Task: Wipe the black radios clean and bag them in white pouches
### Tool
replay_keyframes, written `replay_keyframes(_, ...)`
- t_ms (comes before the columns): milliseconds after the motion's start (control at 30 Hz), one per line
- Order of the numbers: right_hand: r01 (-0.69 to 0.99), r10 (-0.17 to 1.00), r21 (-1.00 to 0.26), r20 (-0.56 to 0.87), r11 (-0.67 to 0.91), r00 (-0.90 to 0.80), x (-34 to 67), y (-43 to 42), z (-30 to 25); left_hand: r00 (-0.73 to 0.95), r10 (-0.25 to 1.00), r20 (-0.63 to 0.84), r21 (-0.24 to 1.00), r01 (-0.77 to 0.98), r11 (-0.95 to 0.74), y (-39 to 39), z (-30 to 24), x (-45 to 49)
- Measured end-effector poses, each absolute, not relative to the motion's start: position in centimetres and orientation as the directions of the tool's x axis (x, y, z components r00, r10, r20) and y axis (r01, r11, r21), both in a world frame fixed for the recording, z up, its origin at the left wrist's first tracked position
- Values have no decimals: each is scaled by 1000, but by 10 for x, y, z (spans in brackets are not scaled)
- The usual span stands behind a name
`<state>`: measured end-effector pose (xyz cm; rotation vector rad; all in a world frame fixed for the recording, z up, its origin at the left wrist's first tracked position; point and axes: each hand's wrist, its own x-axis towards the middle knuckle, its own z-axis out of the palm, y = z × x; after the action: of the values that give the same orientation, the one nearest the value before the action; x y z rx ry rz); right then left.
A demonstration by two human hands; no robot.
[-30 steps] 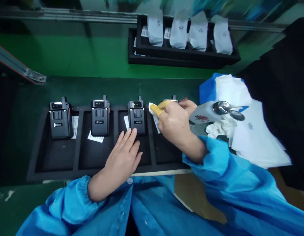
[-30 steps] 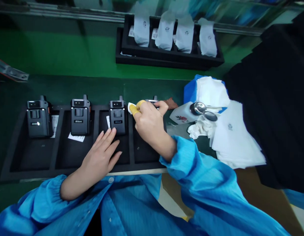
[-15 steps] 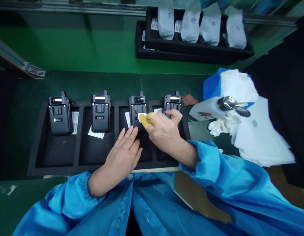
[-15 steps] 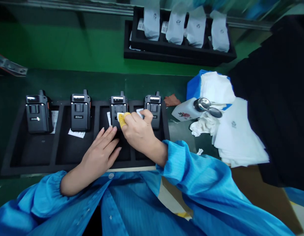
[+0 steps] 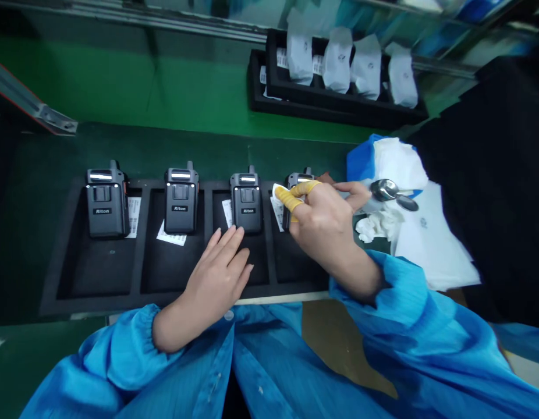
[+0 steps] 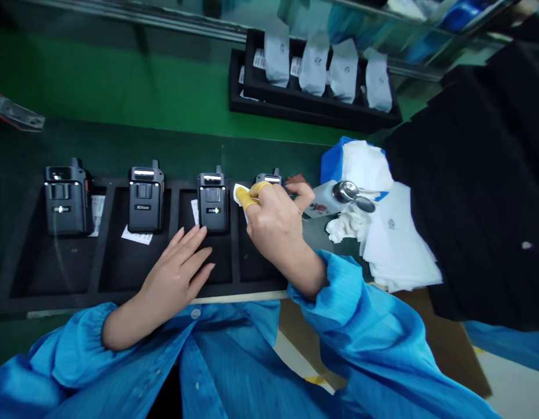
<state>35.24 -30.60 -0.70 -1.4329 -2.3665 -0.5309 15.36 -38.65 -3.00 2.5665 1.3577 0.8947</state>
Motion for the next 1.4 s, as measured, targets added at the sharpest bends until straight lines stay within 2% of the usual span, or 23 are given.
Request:
replay_keyframes(100,882,799,120,381,456,-465,336,-295,5,380,807,452,353,755,-553,-392,-21,134)
replay_keyframes(267,806,748,80,328,587,-577,284,-269,10,274,879,390,267,880,-393,-397,-20,96)
replay_keyframes(367,751,706,68,292,657,-645,248,-254,4,253,893,372,245,901,-357,-396,-26,87)
replay_keyframes(533,664,612,144,286,733,-737,210,-241,-7,240,903,356,248,908,-338,-396,-33,86)
replay_keyframes(667,569,500,234,294,788,-814,218,-240,-8,249,890,381,252,899,-359,-396,-33,84)
replay_keyframes(933,532,381,338,420,777,-823,222,-238,-10,239,893,381,284,889,-360,-395,-32,84)
replay_keyframes(1167,611,414,345,496,713,-763,213,-241,-16,235,890,392,289,887,-361,-394,-31,84)
replay_keyframes(1400,716,565,318,451,622,-691,250,-251,-19,220,890,399,311,881,-357,-394,-33,84)
